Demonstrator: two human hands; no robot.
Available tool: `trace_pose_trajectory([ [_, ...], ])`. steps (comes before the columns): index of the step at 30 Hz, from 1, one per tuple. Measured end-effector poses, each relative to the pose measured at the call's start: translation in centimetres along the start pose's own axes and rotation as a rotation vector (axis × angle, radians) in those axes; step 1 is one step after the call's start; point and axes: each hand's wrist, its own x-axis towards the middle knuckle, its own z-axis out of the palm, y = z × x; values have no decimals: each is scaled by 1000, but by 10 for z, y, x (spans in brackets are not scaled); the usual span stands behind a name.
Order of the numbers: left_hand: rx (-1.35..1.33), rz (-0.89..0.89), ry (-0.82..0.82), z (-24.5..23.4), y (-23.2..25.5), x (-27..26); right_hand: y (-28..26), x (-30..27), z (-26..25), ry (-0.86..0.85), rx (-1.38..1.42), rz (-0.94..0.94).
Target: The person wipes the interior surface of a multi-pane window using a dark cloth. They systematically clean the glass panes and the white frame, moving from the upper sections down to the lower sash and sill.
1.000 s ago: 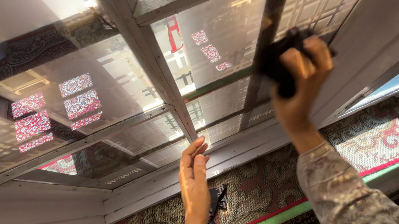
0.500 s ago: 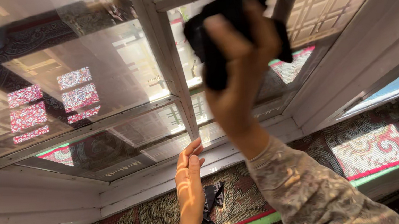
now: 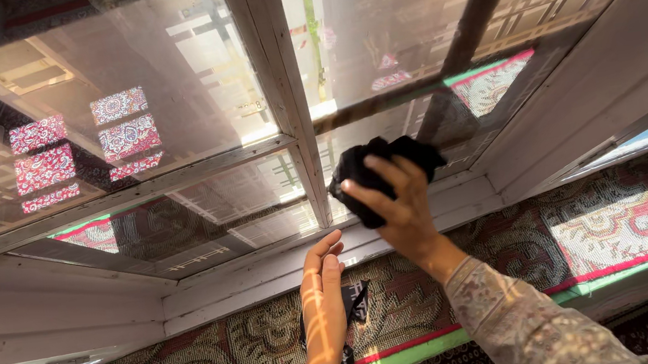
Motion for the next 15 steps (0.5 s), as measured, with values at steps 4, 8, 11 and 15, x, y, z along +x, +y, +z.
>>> trace_pose_trajectory([
  [4, 58, -38, 21, -1, 2, 1, 20, 47, -21, 235, 35, -50],
  [8, 6, 44, 7, -1, 6, -1, 31, 108, -44, 477, 11, -57],
  [11, -24, 89, -9, -1, 5, 0, 31, 111, -52, 451, -42, -6],
  [15, 26, 11, -6, -2, -1, 2, 26, 64, -24, 370, 9, -53],
])
